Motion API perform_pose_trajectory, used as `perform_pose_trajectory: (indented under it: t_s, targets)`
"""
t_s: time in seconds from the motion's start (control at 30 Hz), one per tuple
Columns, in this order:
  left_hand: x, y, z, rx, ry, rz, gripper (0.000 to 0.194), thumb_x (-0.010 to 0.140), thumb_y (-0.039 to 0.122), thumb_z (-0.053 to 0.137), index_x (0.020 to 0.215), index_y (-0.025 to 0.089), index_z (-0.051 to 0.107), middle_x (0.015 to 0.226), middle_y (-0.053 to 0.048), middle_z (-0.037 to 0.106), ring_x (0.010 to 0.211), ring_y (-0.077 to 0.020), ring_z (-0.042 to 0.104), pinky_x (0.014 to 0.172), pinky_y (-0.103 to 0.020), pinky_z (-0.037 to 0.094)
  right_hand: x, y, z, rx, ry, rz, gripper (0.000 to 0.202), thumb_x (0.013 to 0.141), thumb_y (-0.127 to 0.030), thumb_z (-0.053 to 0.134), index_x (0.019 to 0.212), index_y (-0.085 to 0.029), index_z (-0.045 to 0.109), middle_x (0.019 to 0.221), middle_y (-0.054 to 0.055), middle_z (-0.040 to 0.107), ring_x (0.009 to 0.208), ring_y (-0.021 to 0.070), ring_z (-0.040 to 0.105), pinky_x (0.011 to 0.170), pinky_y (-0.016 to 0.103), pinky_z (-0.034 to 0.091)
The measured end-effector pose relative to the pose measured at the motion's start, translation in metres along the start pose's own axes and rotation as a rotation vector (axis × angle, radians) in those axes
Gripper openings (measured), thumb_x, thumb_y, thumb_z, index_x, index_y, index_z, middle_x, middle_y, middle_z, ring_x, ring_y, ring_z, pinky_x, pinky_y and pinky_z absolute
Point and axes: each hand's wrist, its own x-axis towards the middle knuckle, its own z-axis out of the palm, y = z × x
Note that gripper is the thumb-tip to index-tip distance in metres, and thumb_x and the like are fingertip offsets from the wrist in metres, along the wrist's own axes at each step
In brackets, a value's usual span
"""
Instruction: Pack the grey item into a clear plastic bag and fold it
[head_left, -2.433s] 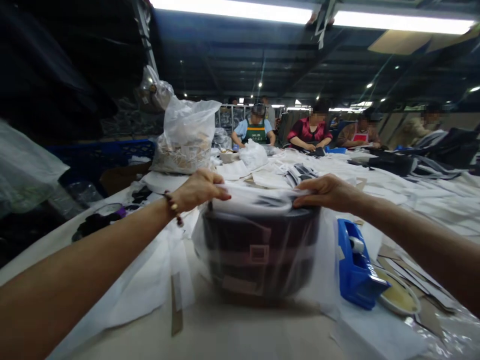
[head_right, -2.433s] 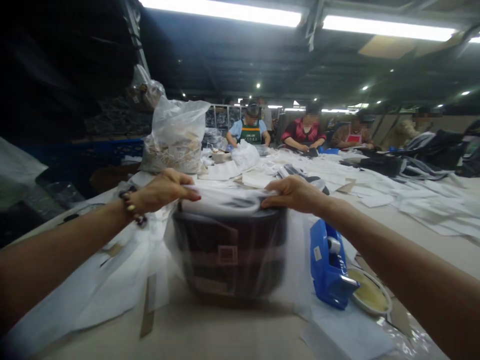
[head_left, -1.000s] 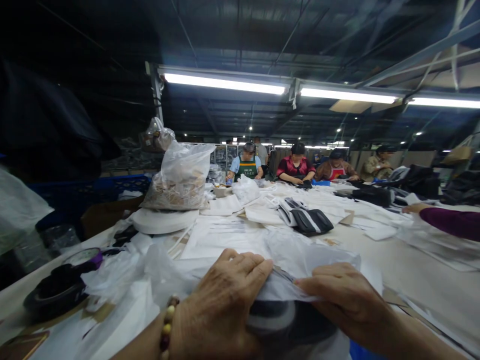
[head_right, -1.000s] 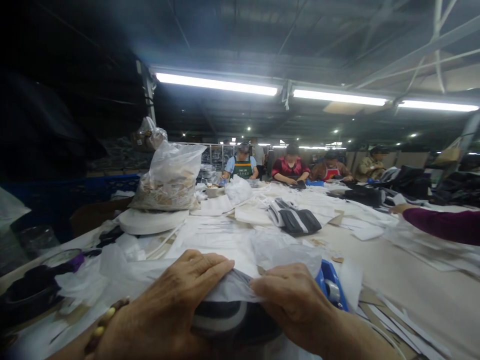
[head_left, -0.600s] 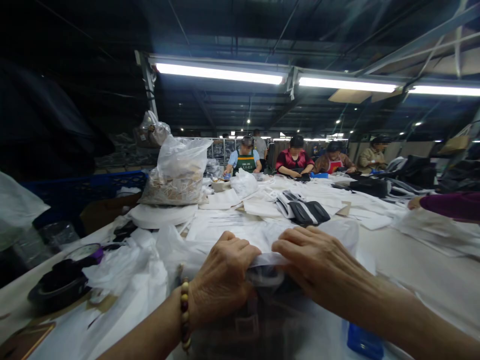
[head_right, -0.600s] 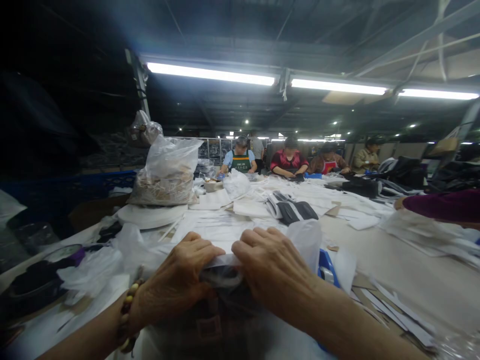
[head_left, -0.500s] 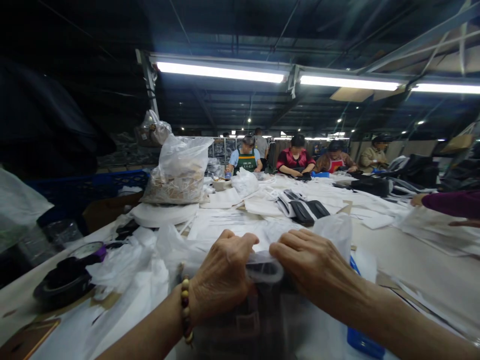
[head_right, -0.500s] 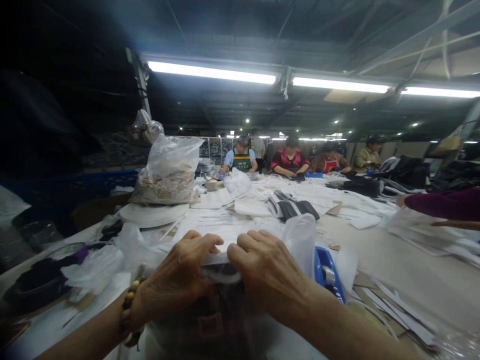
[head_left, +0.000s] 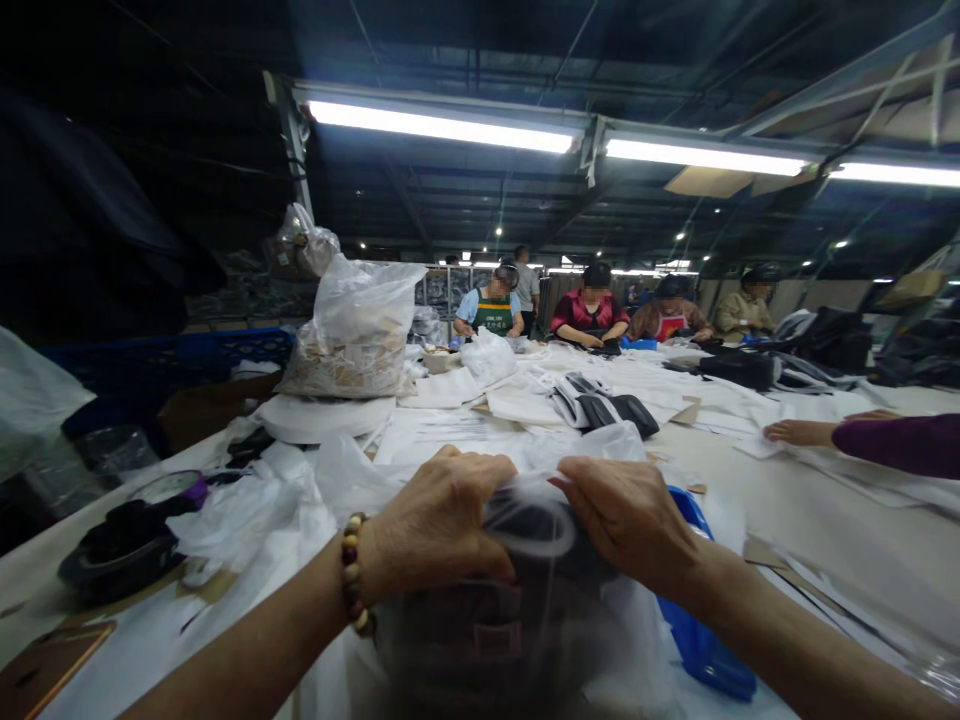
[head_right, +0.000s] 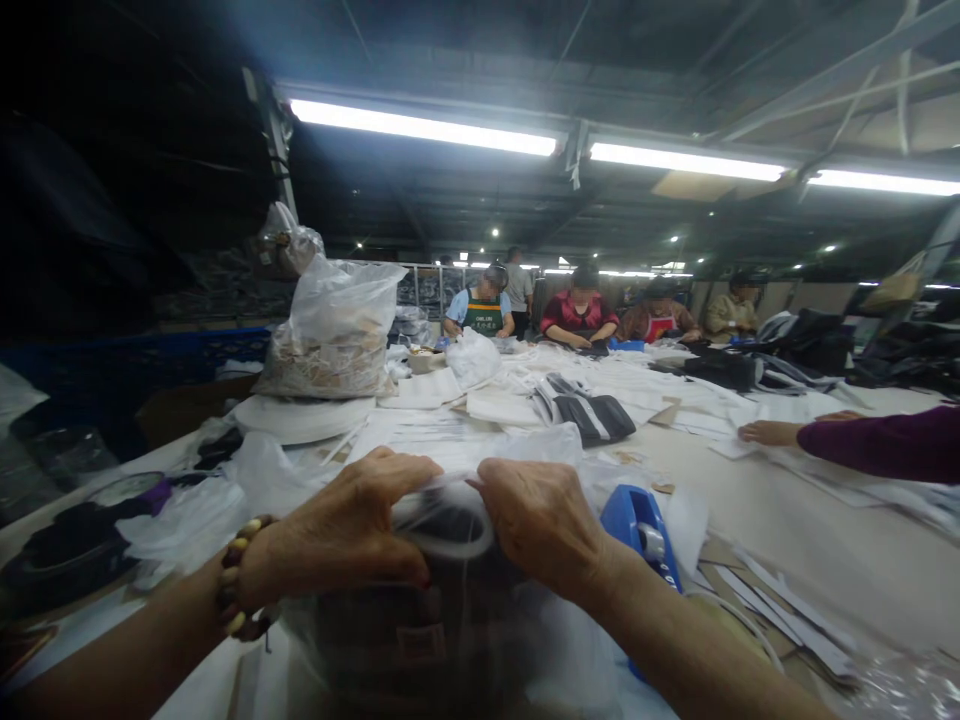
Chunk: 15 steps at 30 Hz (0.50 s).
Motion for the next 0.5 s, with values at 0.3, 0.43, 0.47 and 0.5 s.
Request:
perform_pose_trajectory:
  t_s: [0.3,0.43,0.47,0.5]
  targets:
    - [-0.019,-0.033,-0.019,0.016,-0.019,0.066,0.017,0.083,0.038,0.06,0.086,0.022,0.063,0.086,0.002,0.056,0.077,-0.0117,0.054,0.07,-0.021,0.037,-0.002,0.005,-0.003,0.037,0.007,0.054,0.034,0.095,-0.023,0.038,0.062,-0.017,0.048,0.046,-0.005,0.042,0.04,0.0074,0.038,0.046,0.024,0.024]
    - [-0.03,-0.044,-0.009,0.179,0.235,0.222,0.03,0.093,0.028,0.041,0.072,0.015,0.059,0.071,0.0,0.051,0.061,-0.0085,0.048,0.055,-0.019,0.034,-0.005,0.009,-0.005,0.127,-0.029,0.002,0.033,0.094,-0.025,0.039,0.063,-0.017,0.048,0.048,-0.005,0.041,0.041,0.0072,0.037,0.047,0.024,0.024]
    - [-0.033,-0.045,-0.006,0.255,0.325,0.281,0.03,0.094,0.024,0.039,0.073,0.015,0.059,0.067,0.001,0.049,0.057,-0.0086,0.046,0.052,-0.019,0.032,-0.005,0.009,-0.007,0.156,-0.039,-0.027,0.032,0.094,-0.028,0.041,0.065,-0.017,0.049,0.048,-0.005,0.042,0.042,0.0074,0.038,0.047,0.024,0.024]
    - [-0.036,-0.045,-0.004,0.326,0.407,0.335,0.028,0.093,0.018,0.036,0.075,0.015,0.058,0.064,0.001,0.048,0.055,-0.0089,0.044,0.051,-0.02,0.03,-0.006,0.01,-0.009,0.187,-0.054,-0.058,0.032,0.093,-0.033,0.044,0.068,-0.016,0.052,0.048,-0.005,0.043,0.043,0.0077,0.039,0.047,0.024,0.024]
